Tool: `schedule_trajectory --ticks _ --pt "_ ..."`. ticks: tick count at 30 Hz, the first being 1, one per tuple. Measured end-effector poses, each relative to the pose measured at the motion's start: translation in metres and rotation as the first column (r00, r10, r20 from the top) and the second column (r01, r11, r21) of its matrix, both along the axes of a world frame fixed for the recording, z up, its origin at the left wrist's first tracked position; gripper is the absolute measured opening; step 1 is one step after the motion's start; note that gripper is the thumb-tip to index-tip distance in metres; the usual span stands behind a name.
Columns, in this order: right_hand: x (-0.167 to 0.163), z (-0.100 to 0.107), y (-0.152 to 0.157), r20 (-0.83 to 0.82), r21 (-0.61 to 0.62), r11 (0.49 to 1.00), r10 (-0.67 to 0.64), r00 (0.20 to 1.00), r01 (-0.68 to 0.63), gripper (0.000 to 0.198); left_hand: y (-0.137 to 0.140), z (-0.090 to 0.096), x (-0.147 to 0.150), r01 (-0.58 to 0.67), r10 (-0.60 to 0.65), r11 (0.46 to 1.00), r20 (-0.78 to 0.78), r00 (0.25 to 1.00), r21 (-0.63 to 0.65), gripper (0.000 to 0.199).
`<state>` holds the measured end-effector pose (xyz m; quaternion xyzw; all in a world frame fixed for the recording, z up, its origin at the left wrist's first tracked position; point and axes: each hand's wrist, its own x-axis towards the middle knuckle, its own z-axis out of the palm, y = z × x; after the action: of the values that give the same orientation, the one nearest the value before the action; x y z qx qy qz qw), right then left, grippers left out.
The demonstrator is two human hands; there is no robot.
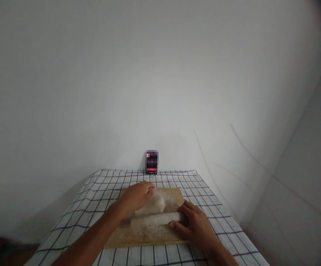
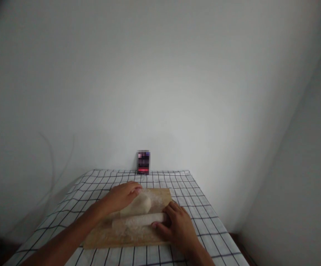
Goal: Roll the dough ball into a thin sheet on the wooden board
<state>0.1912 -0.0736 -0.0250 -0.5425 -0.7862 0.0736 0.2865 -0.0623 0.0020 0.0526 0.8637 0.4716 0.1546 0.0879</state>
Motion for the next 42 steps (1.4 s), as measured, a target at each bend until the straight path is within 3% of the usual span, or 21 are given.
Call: schedule_trajectory --ticks 5,9,13,16,22,31,37,42 --pt "-0.017 0.028 0.013 0.167 0.012 0.991 -0.135 0.977 0.135 0.034 -0.010 -0.018 -0.027 -0.056 0.055 0.998 0.088 0.995 0.007 0.043" --pt "-0.032 0.050 0.033 0.267 -0.043 0.994 -0.088 0.960 0.103 0.046 -0.008 -0.038 -0.027 -0.094 0.084 0.994 0.155 0.984 0.053 0.043" --pt "-0.041 0.057 0.049 0.341 -0.120 0.988 -0.054 0.938 0.101 0.055 0.000 -0.060 -0.022 -0.170 0.140 0.960 0.146 0.979 0.221 0.036" --pt "-0.040 0.053 0.058 0.399 -0.127 0.990 -0.007 0.917 0.063 0.060 0.007 -0.076 -0.022 -0.230 0.200 0.920 0.124 0.972 0.319 0.034" --pt "-0.030 0.029 0.069 0.324 -0.091 0.995 0.063 0.944 -0.035 0.040 0.011 -0.100 -0.026 -0.195 0.196 0.897 0.037 0.980 0.396 0.038" --pt "-0.026 -0.008 0.033 0.199 0.006 1.000 -0.008 0.980 0.007 0.048 -0.018 -0.090 -0.022 -0.152 0.185 0.856 -0.019 0.983 0.494 0.044" --pt "-0.029 -0.011 0.001 0.182 0.043 0.999 0.020 0.983 -0.028 0.040 -0.037 -0.099 -0.027 -0.112 0.135 0.841 -0.006 0.991 0.529 0.047" --pt "-0.032 -0.004 0.000 0.242 0.067 0.997 -0.059 0.968 0.044 0.042 -0.037 -0.105 -0.029 -0.112 0.129 0.855 0.002 0.992 0.507 0.041"
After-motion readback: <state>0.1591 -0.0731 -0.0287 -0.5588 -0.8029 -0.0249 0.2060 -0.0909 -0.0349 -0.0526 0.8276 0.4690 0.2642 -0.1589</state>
